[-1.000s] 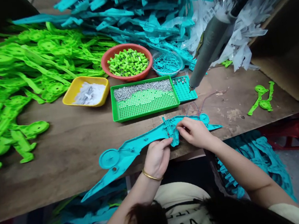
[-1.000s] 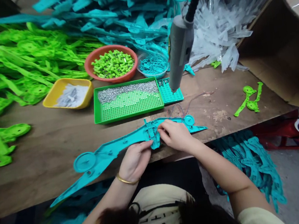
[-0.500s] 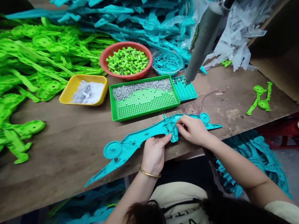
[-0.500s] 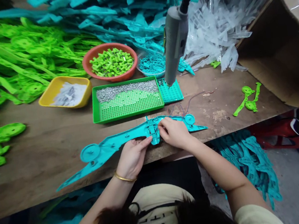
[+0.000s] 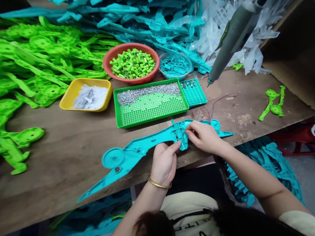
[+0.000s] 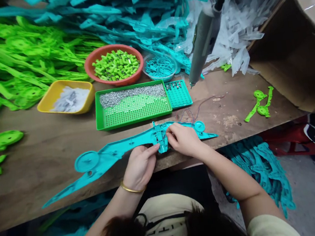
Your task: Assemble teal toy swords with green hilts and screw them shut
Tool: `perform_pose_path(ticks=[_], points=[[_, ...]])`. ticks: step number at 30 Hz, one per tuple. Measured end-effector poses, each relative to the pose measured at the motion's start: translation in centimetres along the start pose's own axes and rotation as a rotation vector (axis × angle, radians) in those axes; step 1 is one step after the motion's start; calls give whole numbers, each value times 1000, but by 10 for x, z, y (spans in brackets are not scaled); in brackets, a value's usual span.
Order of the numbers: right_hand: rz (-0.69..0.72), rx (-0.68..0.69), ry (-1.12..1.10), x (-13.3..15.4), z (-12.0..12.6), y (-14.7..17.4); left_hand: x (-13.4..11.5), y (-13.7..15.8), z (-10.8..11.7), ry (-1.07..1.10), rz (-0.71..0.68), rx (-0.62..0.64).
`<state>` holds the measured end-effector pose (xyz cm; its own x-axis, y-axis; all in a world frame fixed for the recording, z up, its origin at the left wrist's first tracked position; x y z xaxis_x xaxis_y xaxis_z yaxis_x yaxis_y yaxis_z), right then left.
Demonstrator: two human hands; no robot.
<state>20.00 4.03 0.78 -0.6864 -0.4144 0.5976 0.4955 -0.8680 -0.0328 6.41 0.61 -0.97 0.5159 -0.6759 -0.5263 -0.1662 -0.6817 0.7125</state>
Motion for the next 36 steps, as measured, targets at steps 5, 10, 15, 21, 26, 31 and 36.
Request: perform_pose_path(ticks=[5, 10, 15, 21, 26, 31, 36], points=[[-1, 3, 3, -2, -3, 0, -5, -1, -5, -22, -53, 29], [-16, 9, 24, -1, 0, -2, -3, 0, -2, -12, -43, -1], [-32, 78, 66, 5, 3, -2, 1, 1, 2, 36, -7, -19], [-29, 93, 75, 7, 4, 1, 1, 1, 2, 71, -4, -35], [-8, -7, -21, -1, 1, 2, 0, 2, 1, 19, -34, -16], [-9, -66, -51, -6, 0, 2, 0, 3, 2, -19, -49, -16], [55, -157, -131, -3, 3, 6, -2, 3, -1, -21, -41, 5]])
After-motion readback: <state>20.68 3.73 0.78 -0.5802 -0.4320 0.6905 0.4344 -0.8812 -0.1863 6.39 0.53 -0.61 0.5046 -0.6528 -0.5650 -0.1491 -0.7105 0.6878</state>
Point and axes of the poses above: each hand's wrist, its own y-axis away from the middle knuckle, its own z-axis out of the back of the hand, x = y × z, the point moved 5 cm from there along -y, towards the middle knuckle, and after that the axes turned 13 degrees about z, right-handed, at the moved point
